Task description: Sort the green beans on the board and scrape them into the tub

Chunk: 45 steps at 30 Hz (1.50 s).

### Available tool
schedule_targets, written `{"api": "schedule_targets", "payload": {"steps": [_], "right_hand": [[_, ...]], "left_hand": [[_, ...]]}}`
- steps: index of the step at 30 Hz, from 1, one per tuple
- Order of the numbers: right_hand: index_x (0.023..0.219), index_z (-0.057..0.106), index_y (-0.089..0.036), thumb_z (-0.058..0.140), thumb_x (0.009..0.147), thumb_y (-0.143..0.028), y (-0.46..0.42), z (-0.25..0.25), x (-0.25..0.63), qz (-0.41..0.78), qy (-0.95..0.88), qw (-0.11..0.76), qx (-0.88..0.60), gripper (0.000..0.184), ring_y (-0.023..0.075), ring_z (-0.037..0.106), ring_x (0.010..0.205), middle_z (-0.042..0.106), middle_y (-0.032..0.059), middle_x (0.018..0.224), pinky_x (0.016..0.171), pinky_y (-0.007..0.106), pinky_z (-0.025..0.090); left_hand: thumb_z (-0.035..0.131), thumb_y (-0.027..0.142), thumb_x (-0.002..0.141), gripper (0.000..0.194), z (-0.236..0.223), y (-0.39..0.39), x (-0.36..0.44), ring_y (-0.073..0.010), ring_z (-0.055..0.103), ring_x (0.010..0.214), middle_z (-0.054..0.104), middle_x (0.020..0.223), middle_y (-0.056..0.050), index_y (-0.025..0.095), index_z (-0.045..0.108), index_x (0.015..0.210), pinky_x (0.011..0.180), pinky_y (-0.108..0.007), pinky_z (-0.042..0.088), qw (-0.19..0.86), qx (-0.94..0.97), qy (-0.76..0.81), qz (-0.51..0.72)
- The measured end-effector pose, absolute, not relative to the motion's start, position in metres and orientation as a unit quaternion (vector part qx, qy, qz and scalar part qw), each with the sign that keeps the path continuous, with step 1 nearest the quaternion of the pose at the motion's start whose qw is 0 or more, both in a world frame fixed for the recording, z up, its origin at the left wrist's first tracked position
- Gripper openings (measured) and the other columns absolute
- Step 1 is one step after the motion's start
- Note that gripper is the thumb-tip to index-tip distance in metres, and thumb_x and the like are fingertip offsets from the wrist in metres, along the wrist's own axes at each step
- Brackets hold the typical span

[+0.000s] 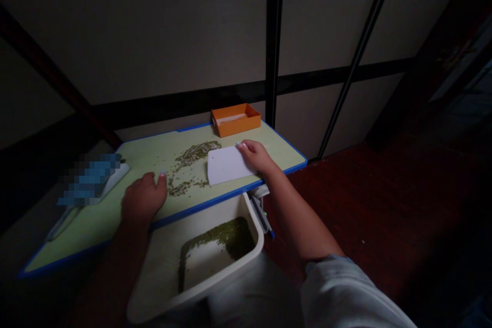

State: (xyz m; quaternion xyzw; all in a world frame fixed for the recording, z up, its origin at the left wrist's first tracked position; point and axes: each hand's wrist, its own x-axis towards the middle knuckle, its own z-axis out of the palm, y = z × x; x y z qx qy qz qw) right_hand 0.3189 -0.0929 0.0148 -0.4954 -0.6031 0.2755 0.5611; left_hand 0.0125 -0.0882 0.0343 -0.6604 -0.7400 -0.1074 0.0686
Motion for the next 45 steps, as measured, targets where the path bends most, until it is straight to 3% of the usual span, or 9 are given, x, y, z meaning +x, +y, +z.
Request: {"api": "schedule_targets", "payload": {"steps": [5,14,22,33,45], "right_hand": [[0.064,0.044,-0.024,0.060,0.076,-0.081,-0.0932,0.0149,0.3204,0.267,-0.578,0.594,-0.491,0.060,0.0126,0.034,0.059,0.038,-0.0047,0.061,0.054,0.028,0.027],[0.063,0.046,-0.024,0.062,0.077,-0.078,-0.0955,0.0150,0.3168,0.293,-0.609,0.546,-0.494,0.058,0.0122,0.034,0.058,0.039,-0.0047,0.060,0.052,0.026,0.025],[0.064,0.047,-0.024,0.060,0.075,-0.079,-0.0940,0.0155,0.3195,0.267,-0.569,0.594,-0.502,0.058,0.0130,0.035,0.061,0.040,-0.0037,0.062,0.053,0.027,0.027],[0.062,0.050,-0.023,0.063,0.073,-0.081,-0.0954,0.0137,0.3175,0.311,-0.598,0.551,-0.493,0.061,0.0120,0.034,0.057,0.041,-0.0038,0.059,0.051,0.027,0.024],[0.060,0.047,-0.024,0.066,0.066,-0.082,-0.0865,0.0100,0.3249,0.273,-0.511,0.636,-0.510,0.061,0.0115,0.032,0.054,0.037,-0.0050,0.057,0.051,0.028,0.023]], "left_hand": [[0.025,0.045,0.101,0.062,0.0340,-0.0873,0.0115,-0.0380,0.063,0.120,0.069,0.125,-0.027,0.005,0.063,0.130,0.100,-0.047,0.048,0.061,-0.659,-0.741,-0.109],[0.024,0.045,0.101,0.062,0.0294,-0.0860,0.0109,-0.0369,0.063,0.118,0.070,0.124,-0.026,0.006,0.065,0.127,0.096,-0.045,0.048,0.075,-0.658,-0.739,-0.121],[0.025,0.045,0.100,0.061,0.0331,-0.0870,0.0107,-0.0379,0.063,0.118,0.070,0.124,-0.027,0.006,0.065,0.126,0.097,-0.046,0.048,0.062,-0.663,-0.738,-0.110],[0.025,0.044,0.101,0.061,0.0327,-0.0886,0.0122,-0.0368,0.063,0.119,0.069,0.123,-0.027,0.006,0.065,0.125,0.098,-0.046,0.048,0.067,-0.658,-0.741,-0.115],[0.023,0.044,0.101,0.062,0.0338,-0.0872,0.0109,-0.0361,0.063,0.121,0.069,0.125,-0.026,0.006,0.064,0.127,0.102,-0.045,0.047,0.064,-0.662,-0.739,-0.104]]}}
